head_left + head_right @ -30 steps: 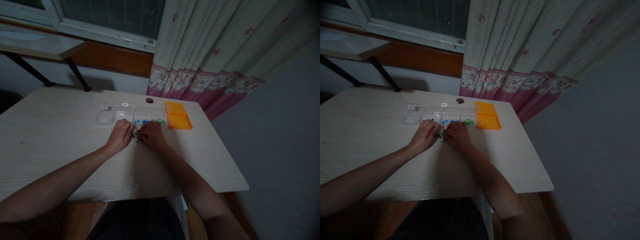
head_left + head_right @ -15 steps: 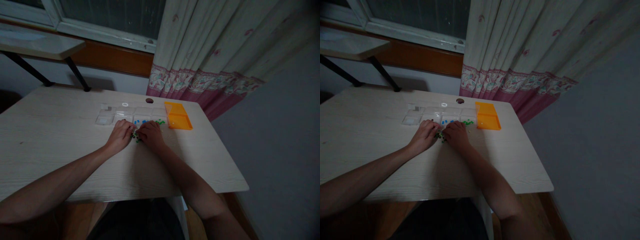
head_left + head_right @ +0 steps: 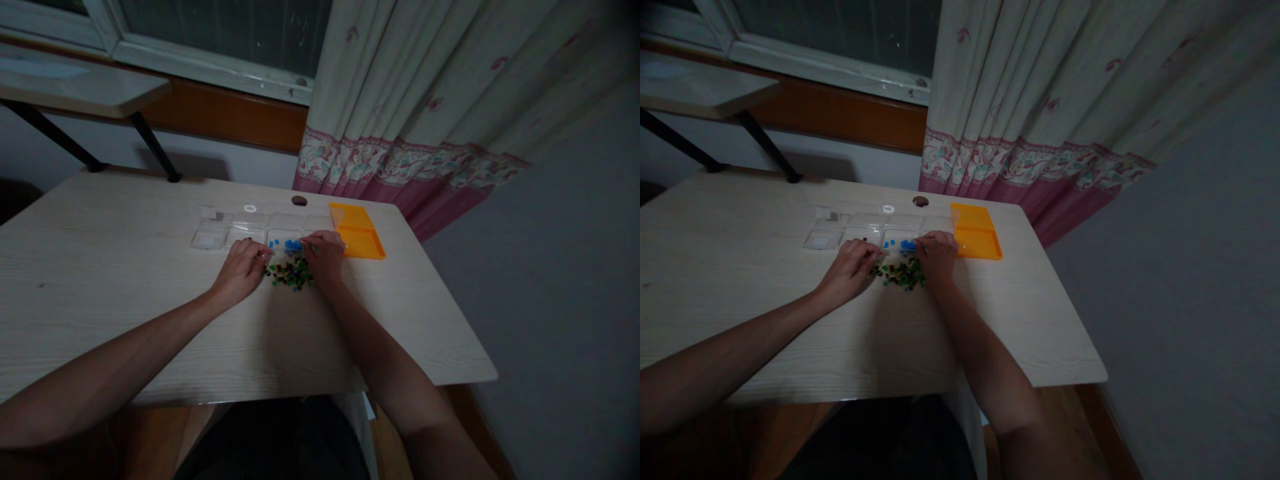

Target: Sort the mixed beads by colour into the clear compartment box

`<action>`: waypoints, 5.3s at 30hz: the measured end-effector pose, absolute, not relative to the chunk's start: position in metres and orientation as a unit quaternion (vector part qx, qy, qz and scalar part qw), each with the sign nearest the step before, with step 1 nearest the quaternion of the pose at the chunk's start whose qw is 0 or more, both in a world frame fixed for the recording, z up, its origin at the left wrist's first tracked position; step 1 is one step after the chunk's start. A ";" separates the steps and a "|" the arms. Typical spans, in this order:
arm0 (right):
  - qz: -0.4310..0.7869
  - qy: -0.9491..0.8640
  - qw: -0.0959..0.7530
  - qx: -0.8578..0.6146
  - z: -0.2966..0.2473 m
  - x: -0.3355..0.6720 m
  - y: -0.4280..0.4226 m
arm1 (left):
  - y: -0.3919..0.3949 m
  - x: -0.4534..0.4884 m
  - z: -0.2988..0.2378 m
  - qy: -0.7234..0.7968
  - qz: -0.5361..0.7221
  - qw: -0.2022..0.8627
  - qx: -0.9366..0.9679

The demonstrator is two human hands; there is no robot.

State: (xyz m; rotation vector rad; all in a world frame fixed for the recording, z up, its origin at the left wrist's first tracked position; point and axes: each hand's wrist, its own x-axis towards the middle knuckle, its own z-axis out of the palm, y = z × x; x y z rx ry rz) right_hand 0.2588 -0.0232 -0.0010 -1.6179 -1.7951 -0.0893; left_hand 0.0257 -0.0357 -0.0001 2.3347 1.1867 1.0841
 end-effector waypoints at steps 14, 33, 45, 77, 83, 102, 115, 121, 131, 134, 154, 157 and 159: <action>-0.032 -0.698 0.366 -0.614 -0.003 0.261 -0.022 | -0.035 0.024 -0.003 0.405 0.361 0.142 0.828; -0.063 -0.806 0.233 -0.540 0.004 0.257 -0.042 | -0.037 0.024 -0.001 0.406 0.341 0.153 0.834; -0.056 -0.807 0.192 -0.556 0.008 0.253 -0.043 | -0.036 0.023 -0.002 0.393 0.340 0.134 0.844; -0.033 -0.736 0.332 -0.588 -0.002 0.260 -0.023 | -0.036 0.024 -0.007 0.393 0.267 0.091 0.875; -0.036 -0.739 0.344 -0.579 -0.002 0.260 -0.025 | -0.035 0.024 -0.007 0.386 0.295 0.094 0.869; 0.042 -0.819 0.312 -0.481 0.014 0.227 -0.057 | -0.031 0.022 -0.005 0.400 0.401 0.162 0.808; 0.136 -0.773 0.354 -0.508 0.015 0.221 -0.060 | -0.033 0.020 -0.002 0.380 0.385 0.176 0.823; 0.122 -0.786 0.343 -0.499 0.016 0.230 -0.052 | -0.035 0.021 0.001 0.392 0.392 0.188 0.810; -0.060 -0.671 0.362 -0.645 0.004 0.283 -0.026 | -0.034 0.020 0.000 0.387 0.384 0.174 0.820; -0.072 -0.634 0.388 -0.665 0.000 0.289 -0.025 | -0.035 0.021 0.000 0.367 0.367 0.159 0.840; -0.055 -0.612 0.381 -0.691 -0.004 0.290 -0.021 | -0.046 0.020 0.004 0.357 0.225 0.090 0.902; -0.058 -0.626 0.374 -0.682 -0.001 0.288 -0.022 | -0.046 0.020 0.003 0.355 0.220 0.076 0.905; -0.061 -0.642 0.373 -0.667 0.001 0.285 -0.024 | -0.045 0.020 0.003 0.354 0.220 0.070 0.906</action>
